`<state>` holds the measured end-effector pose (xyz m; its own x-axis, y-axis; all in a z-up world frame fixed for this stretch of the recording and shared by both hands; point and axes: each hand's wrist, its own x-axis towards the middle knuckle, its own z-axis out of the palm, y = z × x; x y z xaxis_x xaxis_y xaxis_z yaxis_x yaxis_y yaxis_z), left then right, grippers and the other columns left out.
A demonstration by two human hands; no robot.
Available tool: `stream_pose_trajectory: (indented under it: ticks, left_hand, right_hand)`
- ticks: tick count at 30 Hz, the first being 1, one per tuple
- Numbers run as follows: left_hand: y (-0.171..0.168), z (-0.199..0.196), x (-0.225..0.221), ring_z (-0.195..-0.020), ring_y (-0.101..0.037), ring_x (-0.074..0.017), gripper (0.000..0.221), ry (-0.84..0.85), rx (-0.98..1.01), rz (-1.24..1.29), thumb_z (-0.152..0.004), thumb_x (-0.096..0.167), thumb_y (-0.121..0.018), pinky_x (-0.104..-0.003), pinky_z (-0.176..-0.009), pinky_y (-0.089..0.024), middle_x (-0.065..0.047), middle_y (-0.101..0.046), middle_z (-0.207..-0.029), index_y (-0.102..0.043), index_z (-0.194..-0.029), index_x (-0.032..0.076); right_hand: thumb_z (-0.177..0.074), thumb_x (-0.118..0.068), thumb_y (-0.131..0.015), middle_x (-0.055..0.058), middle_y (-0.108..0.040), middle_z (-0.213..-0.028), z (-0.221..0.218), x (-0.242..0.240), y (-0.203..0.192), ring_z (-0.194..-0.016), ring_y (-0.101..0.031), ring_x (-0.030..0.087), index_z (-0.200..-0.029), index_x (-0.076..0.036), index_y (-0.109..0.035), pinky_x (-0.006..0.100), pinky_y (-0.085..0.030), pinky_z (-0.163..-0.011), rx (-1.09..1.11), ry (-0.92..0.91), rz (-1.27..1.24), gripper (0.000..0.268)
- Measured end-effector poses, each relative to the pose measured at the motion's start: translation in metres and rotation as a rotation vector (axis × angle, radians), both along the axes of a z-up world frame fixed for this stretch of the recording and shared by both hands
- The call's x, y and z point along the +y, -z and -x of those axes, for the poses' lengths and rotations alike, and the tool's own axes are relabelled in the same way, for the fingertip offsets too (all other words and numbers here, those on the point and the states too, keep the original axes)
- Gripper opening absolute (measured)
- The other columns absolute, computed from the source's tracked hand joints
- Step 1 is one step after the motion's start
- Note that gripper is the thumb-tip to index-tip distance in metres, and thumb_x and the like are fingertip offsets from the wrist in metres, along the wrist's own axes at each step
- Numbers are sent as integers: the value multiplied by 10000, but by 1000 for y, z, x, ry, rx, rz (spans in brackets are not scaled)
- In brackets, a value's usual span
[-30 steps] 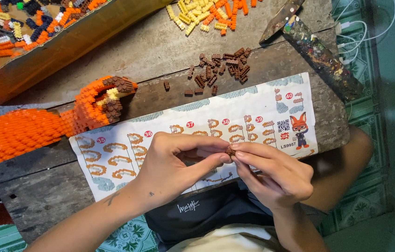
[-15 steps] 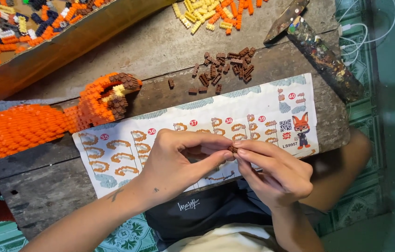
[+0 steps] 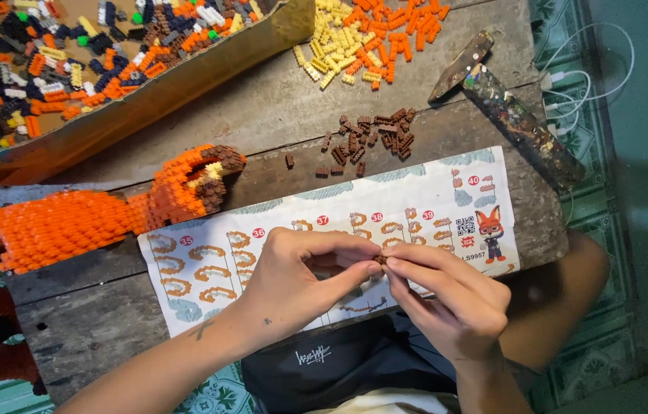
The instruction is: Assembling a 3D character figure using small interlocking plastic blocks and a small hammer on a wooden surface.
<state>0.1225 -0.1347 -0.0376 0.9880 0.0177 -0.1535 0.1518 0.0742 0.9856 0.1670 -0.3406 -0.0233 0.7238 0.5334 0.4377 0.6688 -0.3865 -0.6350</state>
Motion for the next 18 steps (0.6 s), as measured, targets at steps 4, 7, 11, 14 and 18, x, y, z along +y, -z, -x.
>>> stream_pose_trajectory:
  ticks: [4,7,11,14,18]
  left_hand:
    - [-2,-2,3,-875,-867,-118,153,20,-41,-33,-959,107,-858,-228,-850,-773,-104,-913,-1030,-877,-1087,24]
    - [-2,-3,4,-911,-870,-119,162,26,-29,-17,-951,108,-869,-237,-891,-766,-115,-917,-1054,-882,-1091,26]
    - [-3,-4,6,-843,-844,-59,140,27,94,4,-939,128,-882,-192,-748,-708,-73,-938,-994,-916,-1064,75]
    - [-2,-5,5,-827,-869,-89,142,14,209,73,-918,117,-895,-200,-711,-712,-92,-945,-964,-923,-1047,63]
    - [-1,-5,5,-892,-927,-163,154,21,220,126,-914,100,-888,-229,-812,-768,-135,-942,-987,-907,-1054,38]
  right_hand:
    - [-959,64,-825,255,-823,-1150,-1,-3,-10,-1009,-859,290,-1090,90,-814,351,-728,-977,39,-56,49,135]
    - [-983,57,-801,233,-824,-1164,-2,-5,-12,-1021,-852,260,-1123,74,-820,342,-704,-1026,26,-82,93,142]
    - [-1003,42,-778,229,-818,-1190,-6,-6,-17,-1036,-846,268,-1154,64,-811,356,-695,-1042,47,-128,134,156]
    - [-1000,41,-782,226,-818,-1170,-9,-4,-19,-1014,-843,264,-1134,57,-810,344,-698,-1013,69,-137,116,138]
    - [-997,53,-784,243,-816,-1167,-7,-5,-15,-1028,-845,282,-1140,68,-804,360,-707,-1021,71,-142,88,145]
